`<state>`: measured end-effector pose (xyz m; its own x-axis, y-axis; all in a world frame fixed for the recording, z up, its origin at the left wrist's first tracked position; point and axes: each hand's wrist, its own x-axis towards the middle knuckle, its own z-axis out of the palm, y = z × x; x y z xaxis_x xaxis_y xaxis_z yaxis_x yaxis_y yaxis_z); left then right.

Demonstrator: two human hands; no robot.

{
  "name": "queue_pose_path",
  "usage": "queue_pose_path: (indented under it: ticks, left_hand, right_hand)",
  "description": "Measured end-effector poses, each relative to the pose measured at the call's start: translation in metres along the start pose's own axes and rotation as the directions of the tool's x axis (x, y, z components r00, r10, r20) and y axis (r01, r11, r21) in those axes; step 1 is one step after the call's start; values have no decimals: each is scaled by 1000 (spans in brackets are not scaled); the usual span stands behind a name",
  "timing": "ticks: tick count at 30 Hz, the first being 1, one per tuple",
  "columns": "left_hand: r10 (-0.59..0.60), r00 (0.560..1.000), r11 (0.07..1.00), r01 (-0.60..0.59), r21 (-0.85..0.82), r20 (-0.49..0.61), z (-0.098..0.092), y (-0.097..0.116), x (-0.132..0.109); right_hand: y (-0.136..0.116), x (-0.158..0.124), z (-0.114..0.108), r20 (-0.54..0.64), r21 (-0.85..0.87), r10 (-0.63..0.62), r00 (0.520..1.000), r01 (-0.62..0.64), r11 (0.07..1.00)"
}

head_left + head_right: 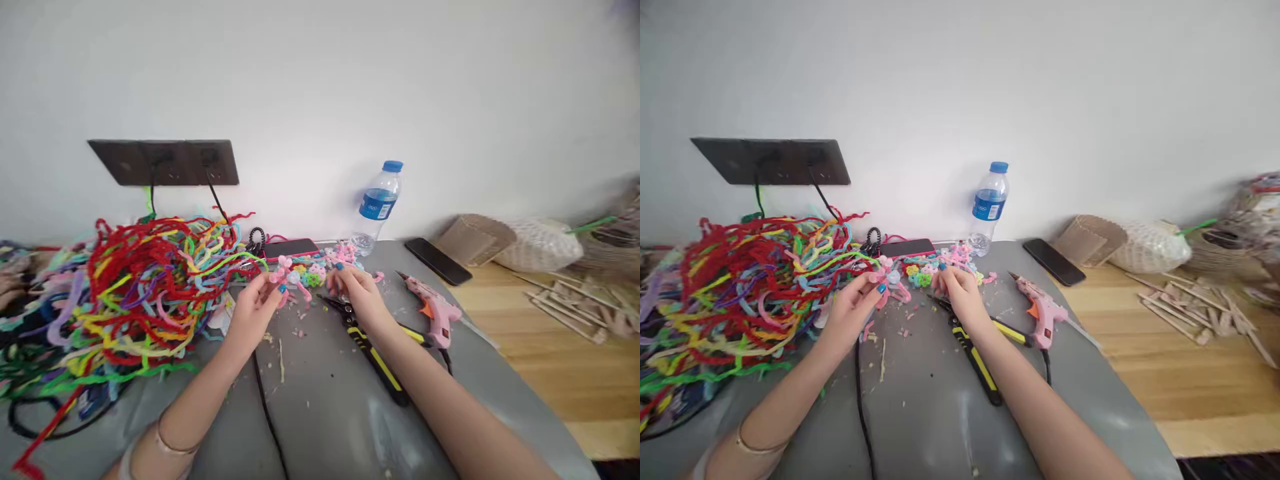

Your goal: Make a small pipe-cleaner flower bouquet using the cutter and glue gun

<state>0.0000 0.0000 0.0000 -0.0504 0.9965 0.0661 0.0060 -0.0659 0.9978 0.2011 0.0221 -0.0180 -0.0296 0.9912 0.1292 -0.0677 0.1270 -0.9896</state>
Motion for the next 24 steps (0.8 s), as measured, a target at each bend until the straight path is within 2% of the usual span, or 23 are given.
queue_pose_path:
  ticks: [8,15,24]
  left_hand:
    - [80,996,997,-80,-8,-47,-7,2,-7]
    - [140,984,984,-150,-95,-107,-11,-8,-4]
    - [137,974,954,-179,-241,-183,-11,-3,-4]
  right_hand:
    - [-4,1,-2,-122,175,-4,993,26,984]
    - [-7,5,-9,-250,123,-15,968,47,991]
    - [-10,4,-9,-397,181,-62,916,144,973]
